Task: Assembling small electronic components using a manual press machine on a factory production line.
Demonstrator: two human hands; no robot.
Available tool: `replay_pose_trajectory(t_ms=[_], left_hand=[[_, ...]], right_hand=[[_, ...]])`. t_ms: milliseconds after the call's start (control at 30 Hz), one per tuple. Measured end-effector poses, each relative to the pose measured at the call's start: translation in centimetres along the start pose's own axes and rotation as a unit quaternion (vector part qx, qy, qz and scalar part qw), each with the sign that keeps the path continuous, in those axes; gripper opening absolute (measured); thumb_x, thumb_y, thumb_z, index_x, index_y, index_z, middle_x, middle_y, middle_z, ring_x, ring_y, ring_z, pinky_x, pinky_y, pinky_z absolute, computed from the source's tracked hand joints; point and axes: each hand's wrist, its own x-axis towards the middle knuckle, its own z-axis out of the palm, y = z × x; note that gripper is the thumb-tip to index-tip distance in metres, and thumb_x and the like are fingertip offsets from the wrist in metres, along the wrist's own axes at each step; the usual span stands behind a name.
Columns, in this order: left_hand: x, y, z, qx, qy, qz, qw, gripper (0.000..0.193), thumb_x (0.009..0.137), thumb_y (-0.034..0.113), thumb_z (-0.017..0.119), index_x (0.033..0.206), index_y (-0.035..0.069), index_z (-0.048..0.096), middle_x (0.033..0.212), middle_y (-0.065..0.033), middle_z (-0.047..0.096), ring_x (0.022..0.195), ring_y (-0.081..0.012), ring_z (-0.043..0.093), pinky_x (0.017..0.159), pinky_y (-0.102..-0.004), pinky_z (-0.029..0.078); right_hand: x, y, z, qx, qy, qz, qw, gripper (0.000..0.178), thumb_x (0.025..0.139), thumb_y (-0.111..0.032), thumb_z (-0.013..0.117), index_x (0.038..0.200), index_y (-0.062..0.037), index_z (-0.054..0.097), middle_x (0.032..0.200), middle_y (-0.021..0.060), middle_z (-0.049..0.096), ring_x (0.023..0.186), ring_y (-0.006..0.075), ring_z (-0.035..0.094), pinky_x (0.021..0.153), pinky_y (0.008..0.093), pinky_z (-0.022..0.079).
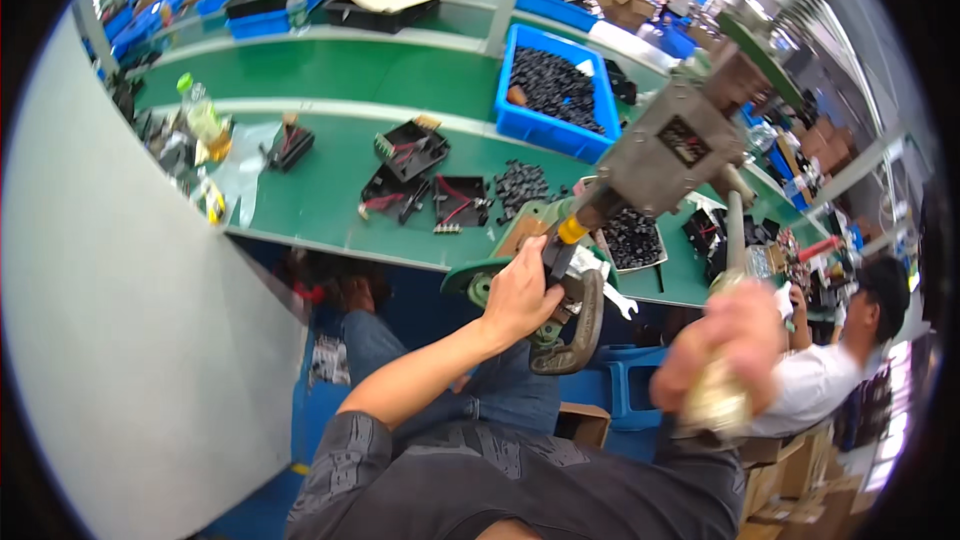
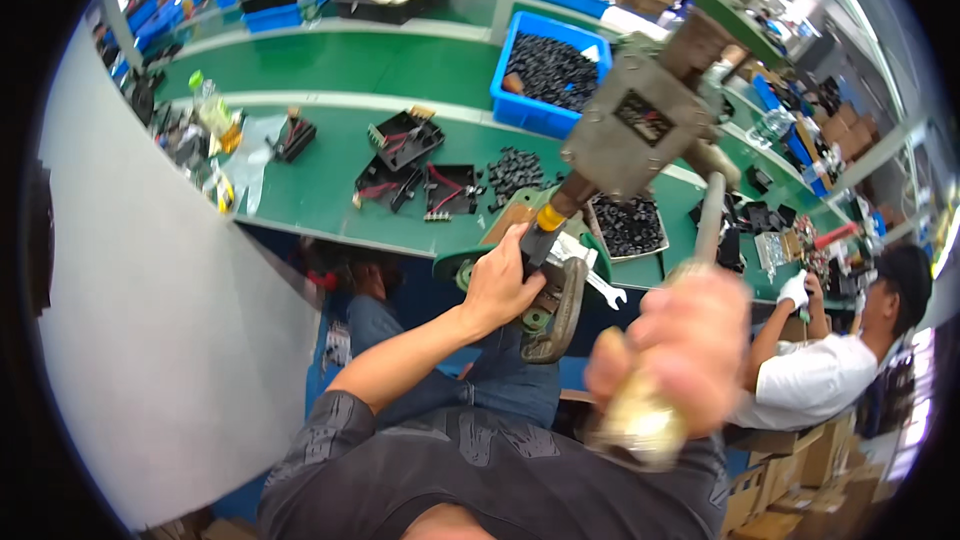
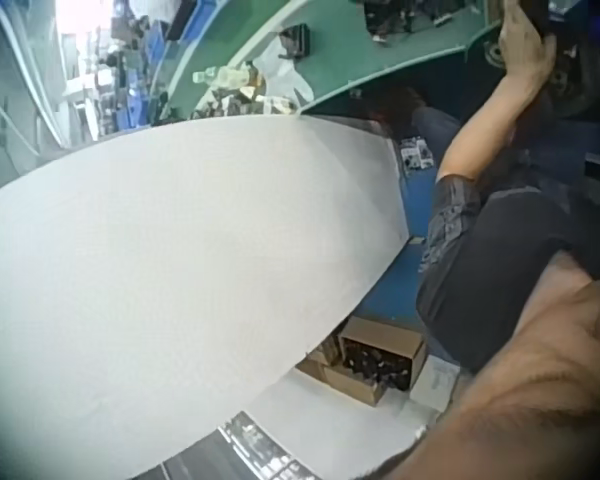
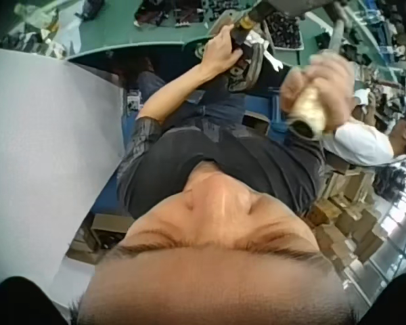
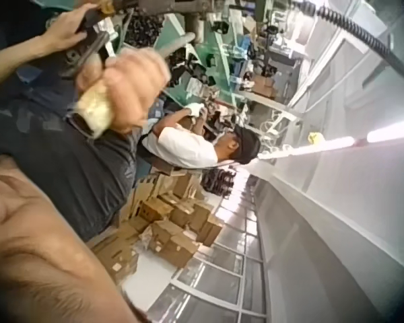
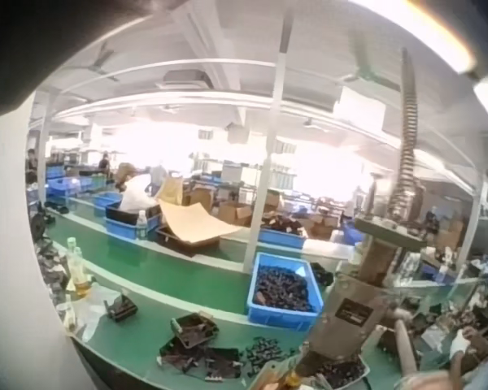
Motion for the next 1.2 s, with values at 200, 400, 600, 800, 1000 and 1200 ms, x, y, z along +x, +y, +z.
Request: replay_pose_trajectory(t_ms=[200, 400, 600, 800, 1000, 1200], left_hand=[[0.9, 2.7, 1.2, -0.017, -0.049, -0.044, 0.998, 0.065, 0.082, 0.018, 0.071, 0.139, -0.003, 0.047, 0.121, -0.027, 0.064, 0.11, -0.0431, 0.064, 0.091, -0.0466, 0.053], [1.3, 1.1, 0.8, -0.036, -0.012, -0.085, 0.996, 0.06, 0.077, 0.008, 0.072, 0.133, -0.006, 0.054, 0.112, -0.025, 0.067, 0.098, -0.0383, 0.069, 0.086, -0.0425, 0.054], [3.4, 0.7, -2.5, -0.136, 0.199, -0.125, 0.962, 0.059, 0.083, -0.003, 0.061, 0.141, -0.004, 0.049, 0.112, -0.0129, 0.065, 0.087, -0.0141, 0.062, 0.077, -0.0292, 0.052], [4.9, -2.2, -8.7, -0.498, 0.199, -0.159, 0.829, 0.068, 0.069, -0.006, 0.043, 0.137, -0.007, 0.052, 0.115, -0.0126, 0.064, 0.101, -0.018, 0.063, 0.09, -0.0262, 0.051], [5.6, -3.0, -9.1, -0.579, 0.138, -0.161, 0.788, 0.067, 0.068, -0.007, 0.041, 0.133, -0.01, 0.053, 0.107, -0.0127, 0.064, 0.098, -0.021, 0.066, 0.09, -0.0304, 0.055], [10.4, -5.4, -7.7, -0.569, 0.192, -0.202, 0.774, 0.057, 0.071, -0.003, 0.044, 0.126, -0.008, 0.057, 0.108, -0.0146, 0.063, 0.099, -0.0218, 0.065, 0.092, -0.0357, 0.055]], right_hand=[[13.3, 18.9, -3.3, 0.372, 0.096, 0.384, 0.839, 0.043, 0.105, -0.029, 0.053, 0.124, 0.009, 0.059, 0.112, 0.0178, 0.07, 0.106, 0.0198, 0.067, 0.09, 0.0312, 0.052], [-4.8, 33.8, 10.5, 0.212, 0.027, 0.397, 0.893, 0.039, 0.102, -0.035, 0.057, 0.116, 0.0006, 0.067, 0.102, 0.0166, 0.073, 0.092, 0.0253, 0.07, 0.079, 0.0362, 0.053], [-23.3, 36.0, 21.2, 0.006, -0.336, 0.364, 0.868, 0.038, 0.091, -0.033, 0.068, 0.112, -0.0008, 0.069, 0.104, 0.021, 0.072, 0.097, 0.0348, 0.069, 0.083, 0.045, 0.052], [-26.0, 36.6, 21.4, -0.067, -0.419, 0.347, 0.836, 0.036, 0.088, -0.026, 0.068, 0.112, 0.0002, 0.069, 0.104, 0.0189, 0.072, 0.097, 0.0331, 0.069, 0.083, 0.0432, 0.052], [-24.9, 37.8, 19.0, -0.058, -0.34, 0.355, 0.869, 0.034, 0.085, -0.019, 0.068, 0.113, 0.0013, 0.068, 0.103, 0.0167, 0.071, 0.097, 0.0314, 0.069, 0.084, 0.0413, 0.052], [-21.1, 34.7, 9.0, -0.001, -0.11, 0.368, 0.923, 0.034, 0.082, -0.012, 0.069, 0.113, 0.0024, 0.068, 0.103, 0.0146, 0.071, 0.097, 0.0296, 0.069, 0.084, 0.0395, 0.051]])
